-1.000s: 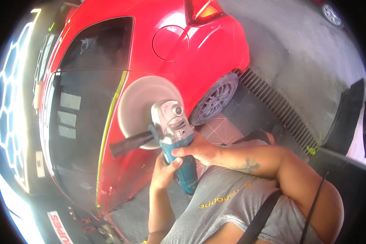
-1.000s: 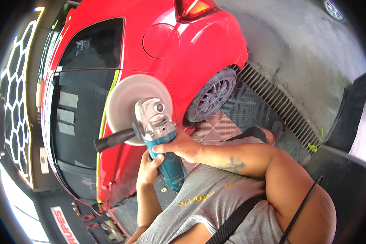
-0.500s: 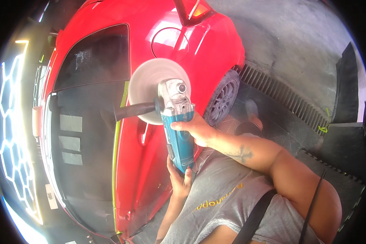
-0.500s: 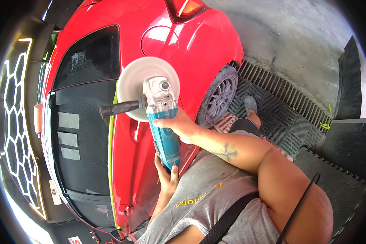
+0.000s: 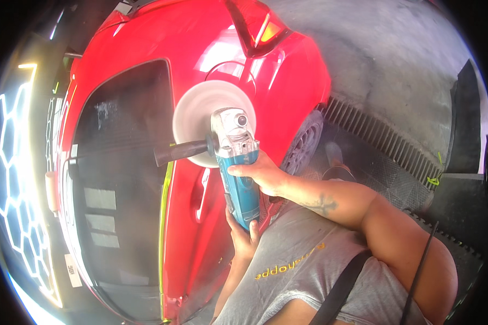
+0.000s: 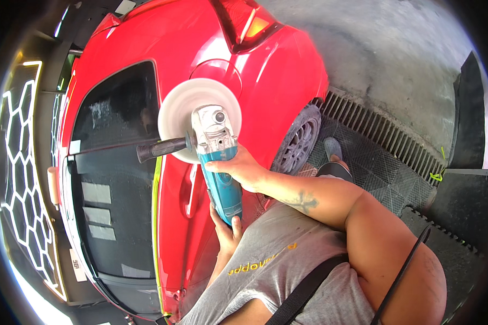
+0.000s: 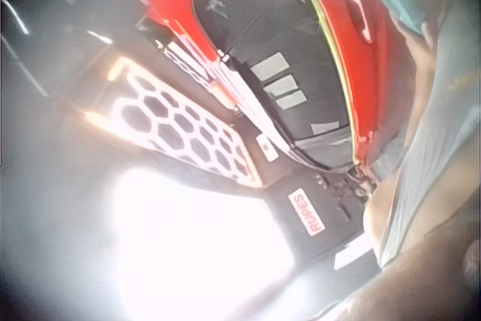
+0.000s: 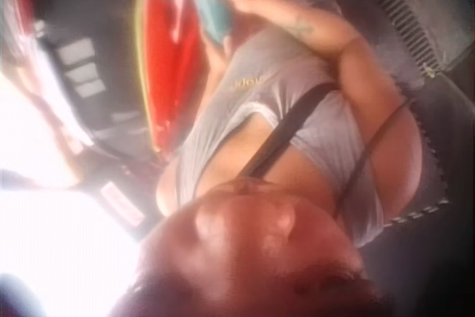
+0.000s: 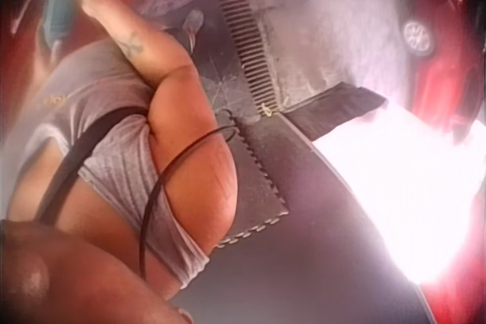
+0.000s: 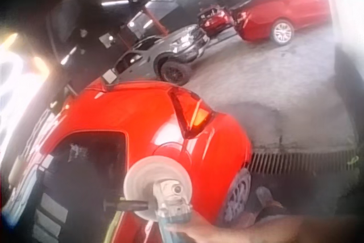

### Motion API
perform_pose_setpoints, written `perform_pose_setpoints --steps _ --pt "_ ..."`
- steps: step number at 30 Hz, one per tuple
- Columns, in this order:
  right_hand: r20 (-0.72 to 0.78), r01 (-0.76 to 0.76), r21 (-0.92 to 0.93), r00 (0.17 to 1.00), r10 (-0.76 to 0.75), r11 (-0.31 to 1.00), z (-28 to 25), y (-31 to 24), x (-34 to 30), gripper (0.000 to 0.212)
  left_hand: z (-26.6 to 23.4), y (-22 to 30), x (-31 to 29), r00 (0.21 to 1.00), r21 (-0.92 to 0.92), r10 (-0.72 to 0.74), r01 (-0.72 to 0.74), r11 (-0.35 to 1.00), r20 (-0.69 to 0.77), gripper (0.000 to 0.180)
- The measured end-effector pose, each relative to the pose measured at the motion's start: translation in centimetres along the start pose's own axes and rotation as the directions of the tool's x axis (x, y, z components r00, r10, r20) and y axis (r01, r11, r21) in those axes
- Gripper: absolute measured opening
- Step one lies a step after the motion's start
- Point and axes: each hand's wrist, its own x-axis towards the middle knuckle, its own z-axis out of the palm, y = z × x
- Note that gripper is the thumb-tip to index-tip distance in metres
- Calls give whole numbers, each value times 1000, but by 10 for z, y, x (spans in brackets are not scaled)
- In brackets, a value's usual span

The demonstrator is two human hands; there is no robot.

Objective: The person uses a dual-action polisher to buff the rear quarter panel and trunk area of a red car. They move the machine in consistent circular and sweeping motions across the painted surface, working around the fuel door and taillight.

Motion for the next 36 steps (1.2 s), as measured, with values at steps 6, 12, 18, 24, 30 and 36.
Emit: perform_pose_setpoints --steps 6,12,18,24,30,36 --pt "-59 97 -63 993 -100 993 -10 4 11 48 16 -30 32 981 -39 194 -195 980 -24 96" --pt "-69 130 -74 988 -135 989 -6 1 11 44 8 -18 38 977 -38 214 -215 976 -23 91" --pt "-90 108 -33 990 -111 994 -3 15 7 44 -6 -13 24 993 -181 71 -52 982 96 95" --pt "-30 49 88 998 -47 995 -1 75 -22 50 -14 -54 -25 990 -128 103 -90 988 94 112" --pt "17 40 62 999 -41 997 9 91 -27 59 -18 -58 -42 997 -9 -75 75 997 13 120" --pt "-91 188 -41 977 -191 981 3 38 7 47 -4 -5 24 1000 -10 11 -11 1000 15 113"
